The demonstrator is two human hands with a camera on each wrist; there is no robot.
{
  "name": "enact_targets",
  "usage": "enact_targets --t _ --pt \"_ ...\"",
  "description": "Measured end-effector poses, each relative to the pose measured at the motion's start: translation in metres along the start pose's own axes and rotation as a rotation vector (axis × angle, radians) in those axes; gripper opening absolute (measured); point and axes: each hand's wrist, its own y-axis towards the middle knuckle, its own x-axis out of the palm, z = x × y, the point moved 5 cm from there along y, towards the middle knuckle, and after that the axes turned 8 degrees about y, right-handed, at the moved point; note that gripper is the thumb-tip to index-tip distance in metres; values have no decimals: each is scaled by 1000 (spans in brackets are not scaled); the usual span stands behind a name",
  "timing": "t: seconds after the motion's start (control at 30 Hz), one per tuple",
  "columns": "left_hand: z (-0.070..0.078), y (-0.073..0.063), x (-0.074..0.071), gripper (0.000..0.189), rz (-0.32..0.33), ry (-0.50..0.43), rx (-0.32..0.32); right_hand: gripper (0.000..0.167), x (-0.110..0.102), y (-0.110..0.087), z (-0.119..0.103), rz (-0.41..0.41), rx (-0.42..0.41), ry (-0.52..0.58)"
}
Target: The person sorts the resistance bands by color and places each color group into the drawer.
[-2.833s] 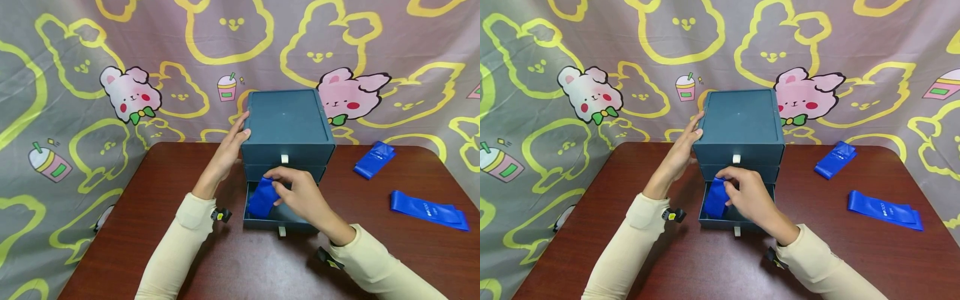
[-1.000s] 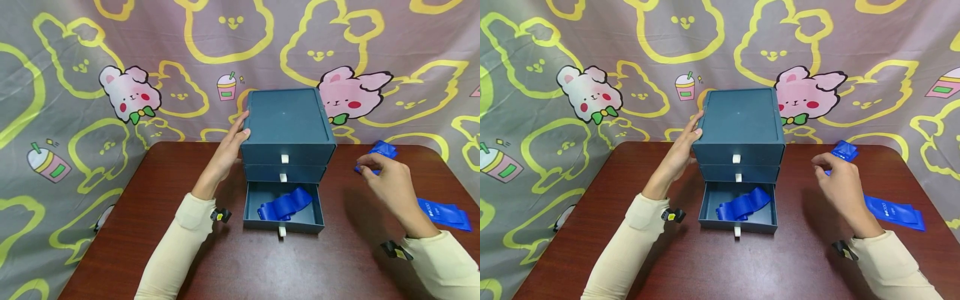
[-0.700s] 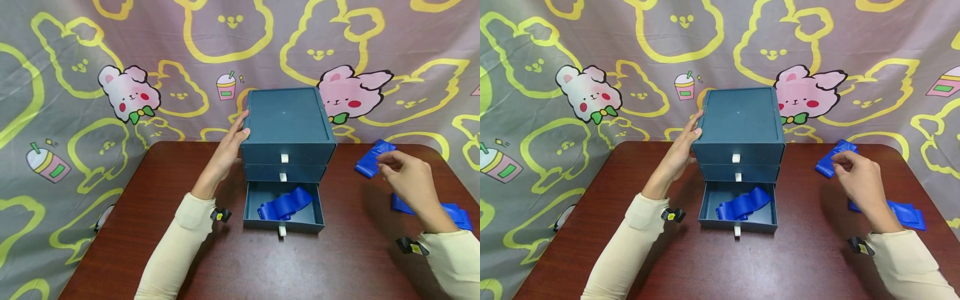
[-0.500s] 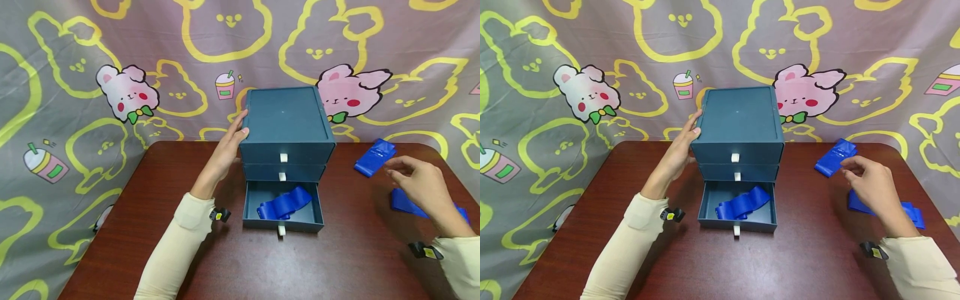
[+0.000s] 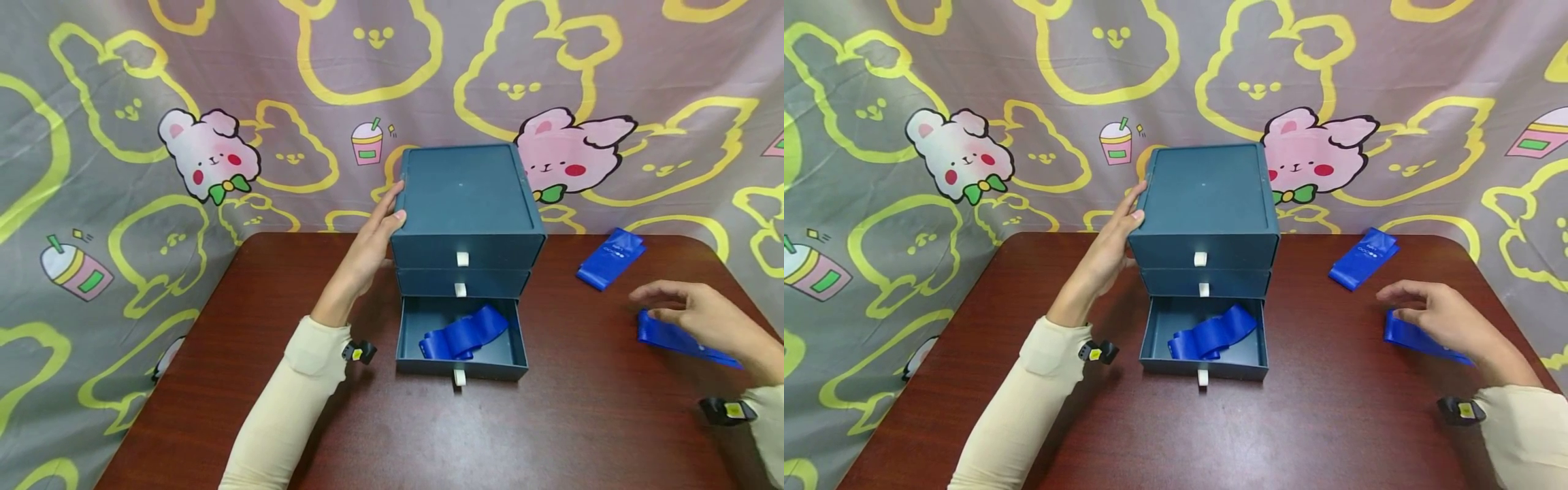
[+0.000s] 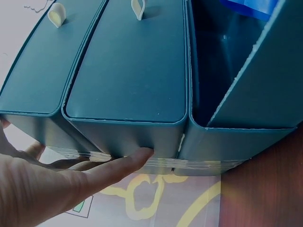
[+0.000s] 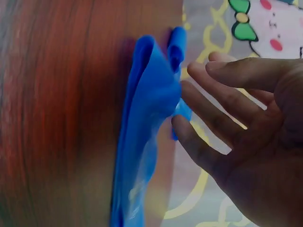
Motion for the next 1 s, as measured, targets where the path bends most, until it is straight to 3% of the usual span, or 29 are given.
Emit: enact_targets --t 0.2,0.5,0.73,1.0 --pt "1 -1 0 56 -1 -2 2 25 -1 2 19 -57 -31 34" --pt "0 0 0 57 -1 -6 0 34 1 4 46 -164 7 151" --pt "-1 0 0 57 -3 -21 3 33 0 7 45 -197 90 42" --pt "-1 0 1 57 -2 -18 -1 14 1 11 44 -163 43 12"
